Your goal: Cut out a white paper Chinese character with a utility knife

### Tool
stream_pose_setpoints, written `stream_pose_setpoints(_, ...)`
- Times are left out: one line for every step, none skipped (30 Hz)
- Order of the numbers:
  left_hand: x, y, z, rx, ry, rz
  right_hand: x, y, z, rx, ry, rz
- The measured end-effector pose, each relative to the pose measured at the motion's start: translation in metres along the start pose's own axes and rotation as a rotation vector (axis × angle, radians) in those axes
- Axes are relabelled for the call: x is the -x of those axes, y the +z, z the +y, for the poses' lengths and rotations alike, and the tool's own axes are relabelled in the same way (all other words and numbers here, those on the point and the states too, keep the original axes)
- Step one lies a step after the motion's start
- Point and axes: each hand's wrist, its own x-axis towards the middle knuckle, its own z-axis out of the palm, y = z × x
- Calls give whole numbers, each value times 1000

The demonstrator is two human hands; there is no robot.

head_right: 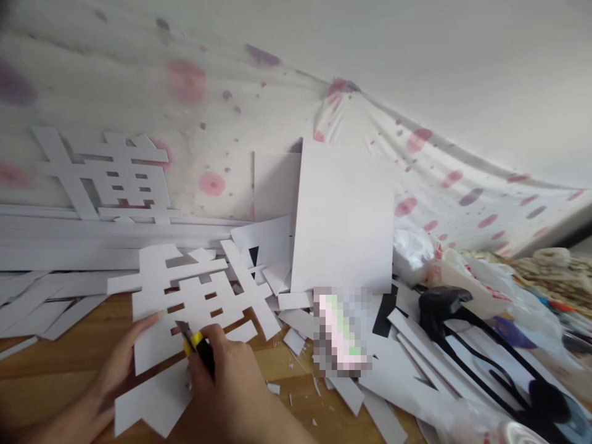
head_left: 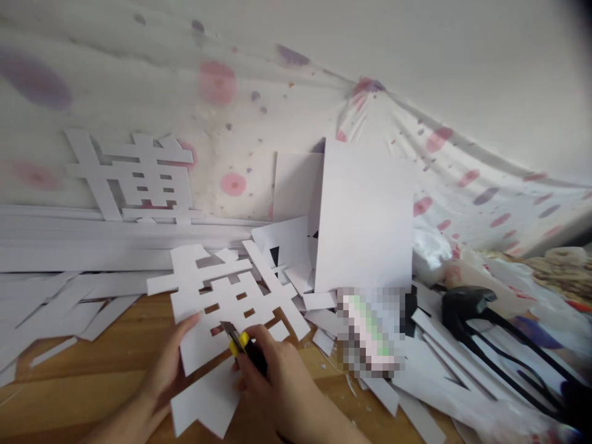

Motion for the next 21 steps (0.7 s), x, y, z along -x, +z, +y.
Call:
stream_pose_setpoints(0,0,1,1,-24,-8,0,0,0,3,-2,-5)
stream_pose_setpoints(0,-1,1,-3,-32,-15,1,1,-1,6,-5,-13)
stream_pose_setpoints(-1,-1,2,-4,-37,-20,1,1,-1,11,-11,-19)
stream_pose_setpoints(-1,-2,2,-6,-35,-21,1,1,-2,17,-18,-22)
stream_pose_setpoints(-2,-3,2,-10,-31,-17,1,1,-2,24,-27,-22)
stream_pose_setpoints(-3,-5,2,-18,-28,-10,1,1,-1,34,-35,-17)
stream_pose_setpoints(-4,-6,3,-31,-24,-1,0,1,-1,44,-42,-12)
stream_pose_setpoints(-5,-7,3,-43,-18,6,0,1,0,53,-51,-9)
stream_pose_setpoints(-6,-8,3,-52,-15,7,0,1,1,61,-60,-10)
stream_pose_setpoints(-7,-10,3,-54,-15,-1,0,1,2,64,-70,-13)
stream_pose_setpoints(-9,-11,3,-52,-13,-10,0,1,3,66,-82,-21)
stream_pose_setpoints(-11,-13,3,-48,-8,-13,1,1,3,69,-95,-29)
stream_pose_setpoints(-13,-14,4,-42,4,-3,1,1,3,81,-105,-38)
stream_pose_setpoints(-14,-15,5,-42,31,18,1,1,2,108,-105,-42)
stream_pose_setpoints(-14,-17,7,-42,48,52,2,1,1,153,-96,-44)
stream_pose_setpoints(-14,-17,9,-39,75,78,2,2,1,212,-80,-47)
stream_pose_setpoints(-13,-18,12,-45,88,35,2,3,0,276,-62,-50)
stream_pose_setpoints(-11,-17,16,-58,74,9,2,4,0,339,-44,-51)
stream_pose_setpoints(-8,-17,20,-65,56,-10,2,5,1,394,-32,-58)
stream_pose_setpoints(-6,-17,24,-69,92,-15,3,6,3,439,-25,-67)
stream_pose_setpoints(-3,-17,29,-82,160,-18,4,6,5,473,-23,-80)
